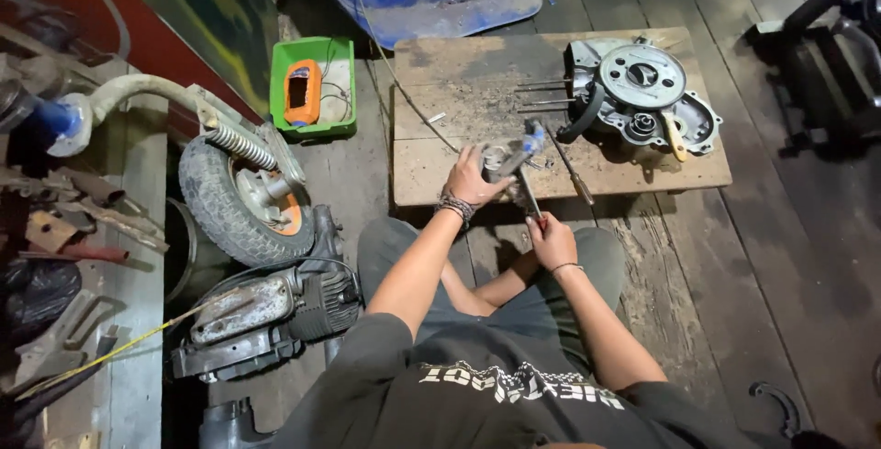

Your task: Using a wire brush and a metal pick to clean debris and grime from a metal engine component.

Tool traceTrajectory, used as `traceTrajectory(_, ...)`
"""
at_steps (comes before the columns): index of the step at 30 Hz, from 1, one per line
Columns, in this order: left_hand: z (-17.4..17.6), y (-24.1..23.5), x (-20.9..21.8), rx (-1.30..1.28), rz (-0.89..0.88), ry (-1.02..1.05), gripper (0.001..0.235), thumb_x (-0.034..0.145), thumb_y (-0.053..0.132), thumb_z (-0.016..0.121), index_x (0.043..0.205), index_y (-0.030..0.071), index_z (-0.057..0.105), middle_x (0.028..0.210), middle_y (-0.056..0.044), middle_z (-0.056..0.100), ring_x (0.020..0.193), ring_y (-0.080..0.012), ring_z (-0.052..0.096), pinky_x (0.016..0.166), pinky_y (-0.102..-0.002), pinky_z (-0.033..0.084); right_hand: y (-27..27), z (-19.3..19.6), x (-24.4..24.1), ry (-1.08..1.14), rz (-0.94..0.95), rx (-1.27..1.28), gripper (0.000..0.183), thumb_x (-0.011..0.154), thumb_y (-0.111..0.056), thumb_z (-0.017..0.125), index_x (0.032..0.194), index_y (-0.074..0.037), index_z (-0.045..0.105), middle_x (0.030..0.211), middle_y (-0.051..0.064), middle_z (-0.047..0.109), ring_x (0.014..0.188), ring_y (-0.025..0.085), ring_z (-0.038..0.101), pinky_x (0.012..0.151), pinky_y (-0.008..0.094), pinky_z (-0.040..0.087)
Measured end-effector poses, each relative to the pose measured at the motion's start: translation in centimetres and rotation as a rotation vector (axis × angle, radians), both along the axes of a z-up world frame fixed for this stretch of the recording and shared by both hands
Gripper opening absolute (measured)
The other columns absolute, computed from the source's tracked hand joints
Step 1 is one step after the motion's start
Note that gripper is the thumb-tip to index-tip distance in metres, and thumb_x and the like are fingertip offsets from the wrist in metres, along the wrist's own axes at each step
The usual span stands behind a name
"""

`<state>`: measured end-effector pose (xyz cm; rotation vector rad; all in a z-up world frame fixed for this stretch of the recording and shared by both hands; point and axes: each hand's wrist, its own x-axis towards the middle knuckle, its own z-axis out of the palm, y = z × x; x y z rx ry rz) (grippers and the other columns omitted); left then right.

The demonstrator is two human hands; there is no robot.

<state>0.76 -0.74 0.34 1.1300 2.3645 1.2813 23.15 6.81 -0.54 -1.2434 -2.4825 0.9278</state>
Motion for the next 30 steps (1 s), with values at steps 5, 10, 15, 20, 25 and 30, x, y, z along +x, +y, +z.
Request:
traceTrajectory(5, -2.0, 0.8, 0.1, -0.019, 0.002, 0.038, 0.092, 0.059, 0.06, 0.086, 0.136, 0.019, 0.056, 0.128, -0.009, 0.055, 0.112, -0.0417, 0.068, 0.1, -0.057, 0.057, 1.4, 0.7, -3.9, 0.014, -0.014, 0.025, 0.04, 0.099, -0.043, 0.065, 0.086, -0.005, 0.059, 0.075, 0.026, 0.066, 0.089, 0.05, 0.068, 0.075, 0.061, 0.05)
traceTrajectory(10, -2.0, 0.5, -1.0, -0.041, -0.063, 0.051, 0.093, 0.062, 0.062, 0.084, 0.138, 0.016, 0.054, 0.128, -0.012, 0.055, 0.116, -0.0439, 0.066, 0.099, -0.057, 0.057, 1.4, 1.3, -3.9, -0.023, 0.01, 0.046, 0.04, 0.097, -0.044, 0.065, 0.088, -0.005, 0.064, 0.079, 0.025, 0.069, 0.092, 0.048, 0.069, 0.076, 0.06, 0.053)
traceTrajectory(15, -1.0, 0.5, 0.2, -0.072, -0.069, 0.062, 0.092, 0.06, 0.058, 0.087, 0.137, 0.017, 0.055, 0.128, -0.013, 0.055, 0.112, -0.0442, 0.067, 0.098, -0.058, 0.057, 0.2, -0.1, 0.5, 0.009, -0.024, -0.024, 0.032, 0.098, -0.04, 0.066, 0.093, -0.008, 0.065, 0.078, 0.023, 0.068, 0.091, 0.048, 0.069, 0.076, 0.057, 0.052)
traceTrajectory(20, -0.2, 0.4, 0.7, -0.106, -0.068, 0.06, 0.093, 0.062, 0.058, 0.087, 0.138, 0.017, 0.054, 0.129, -0.012, 0.053, 0.111, -0.0444, 0.068, 0.097, -0.057, 0.059, 1.8, 0.1, -2.7, 0.011, -0.033, 0.007, 0.039, 0.097, -0.042, 0.067, 0.087, -0.004, 0.063, 0.075, 0.025, 0.067, 0.089, 0.05, 0.068, 0.074, 0.059, 0.05)
traceTrajectory(25, -0.8, -0.1, -1.0, -0.037, -0.02, -0.062, 0.089, 0.067, 0.062, 0.086, 0.136, 0.015, 0.054, 0.125, -0.014, 0.056, 0.118, -0.0442, 0.064, 0.1, -0.057, 0.056, 0.9, 0.5, -3.7, 0.04, 0.0, 0.06, 0.035, 0.096, -0.041, 0.068, 0.088, -0.007, 0.066, 0.074, 0.023, 0.068, 0.088, 0.048, 0.069, 0.074, 0.06, 0.05)
traceTrajectory(30, -1.0, 0.2, 0.1, -0.05, -0.014, -0.032, 0.093, 0.062, 0.061, 0.087, 0.137, 0.017, 0.054, 0.128, -0.013, 0.057, 0.119, -0.0426, 0.065, 0.103, -0.057, 0.055, 0.1, -1.4, -0.1, 0.04, -0.01, 0.011, 0.029, 0.098, -0.038, 0.068, 0.093, -0.01, 0.066, 0.076, 0.022, 0.069, 0.089, 0.047, 0.069, 0.076, 0.057, 0.052)
